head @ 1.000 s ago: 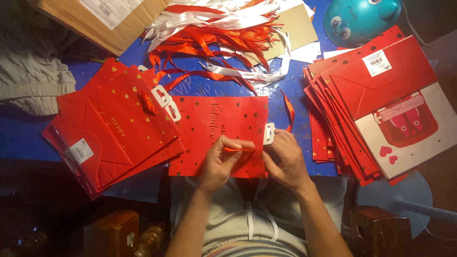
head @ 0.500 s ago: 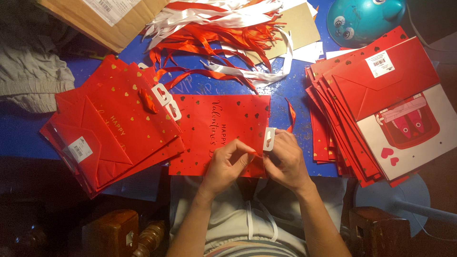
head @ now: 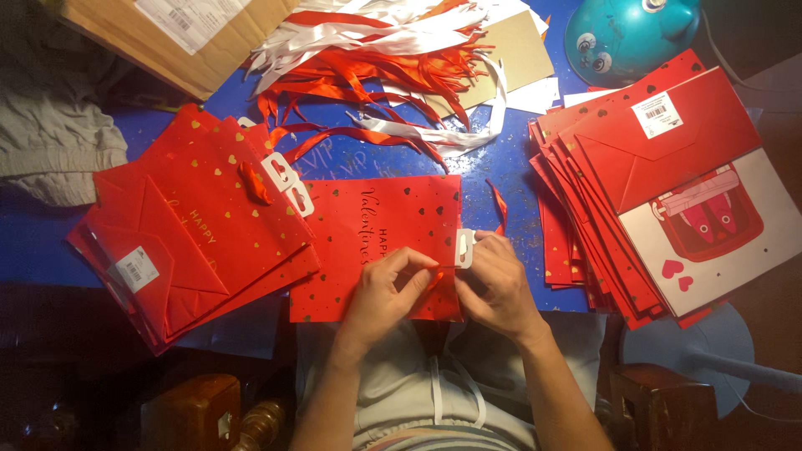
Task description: The person ties red and white ribbons onto red Valentine's Day gift bags. They thread the ribbon through the bag's hanging tab, pull it taut, and tie a knot or bow. The person handles multiple bags one at a time, stacking finished bags to the side.
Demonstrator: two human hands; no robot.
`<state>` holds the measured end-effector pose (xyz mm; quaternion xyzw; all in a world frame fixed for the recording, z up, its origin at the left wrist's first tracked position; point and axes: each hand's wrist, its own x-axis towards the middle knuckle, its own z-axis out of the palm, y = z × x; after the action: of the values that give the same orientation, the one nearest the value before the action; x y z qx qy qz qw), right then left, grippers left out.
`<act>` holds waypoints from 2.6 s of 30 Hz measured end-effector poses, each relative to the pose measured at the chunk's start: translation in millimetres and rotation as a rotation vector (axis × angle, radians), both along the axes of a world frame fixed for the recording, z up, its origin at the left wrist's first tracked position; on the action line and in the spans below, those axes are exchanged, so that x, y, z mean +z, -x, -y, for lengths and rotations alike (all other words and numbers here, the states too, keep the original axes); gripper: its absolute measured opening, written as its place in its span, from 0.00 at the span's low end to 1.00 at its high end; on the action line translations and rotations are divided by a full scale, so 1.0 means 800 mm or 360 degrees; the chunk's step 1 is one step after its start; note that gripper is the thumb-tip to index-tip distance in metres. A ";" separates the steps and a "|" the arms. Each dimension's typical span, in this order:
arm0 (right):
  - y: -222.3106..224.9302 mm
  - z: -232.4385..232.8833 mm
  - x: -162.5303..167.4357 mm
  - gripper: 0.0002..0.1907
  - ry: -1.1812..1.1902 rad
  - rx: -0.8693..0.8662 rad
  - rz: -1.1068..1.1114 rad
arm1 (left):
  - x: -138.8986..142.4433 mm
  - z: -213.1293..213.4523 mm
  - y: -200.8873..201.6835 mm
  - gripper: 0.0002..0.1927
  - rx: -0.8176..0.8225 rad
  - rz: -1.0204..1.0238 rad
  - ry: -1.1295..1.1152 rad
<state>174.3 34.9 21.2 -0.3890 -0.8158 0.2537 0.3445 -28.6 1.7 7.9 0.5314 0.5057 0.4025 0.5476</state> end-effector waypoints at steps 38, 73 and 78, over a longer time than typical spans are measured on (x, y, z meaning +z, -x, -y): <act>-0.005 -0.002 -0.013 0.15 0.0041 0.0027 0.0173 | -0.010 -0.007 -0.004 0.06 0.0088 -0.0255 -0.0044; -0.005 -0.001 -0.011 0.11 0.0013 0.0014 0.0142 | -0.018 -0.007 -0.008 0.12 0.0190 -0.0316 0.0020; -0.008 -0.004 -0.003 0.18 0.0014 0.0082 0.0085 | -0.028 -0.008 -0.007 0.13 0.0339 0.0184 0.0043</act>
<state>180.9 38.3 18.5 -0.3759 -0.8335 0.2556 0.3142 -22.8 8.4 -14.5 0.4432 0.5322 0.4814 0.5371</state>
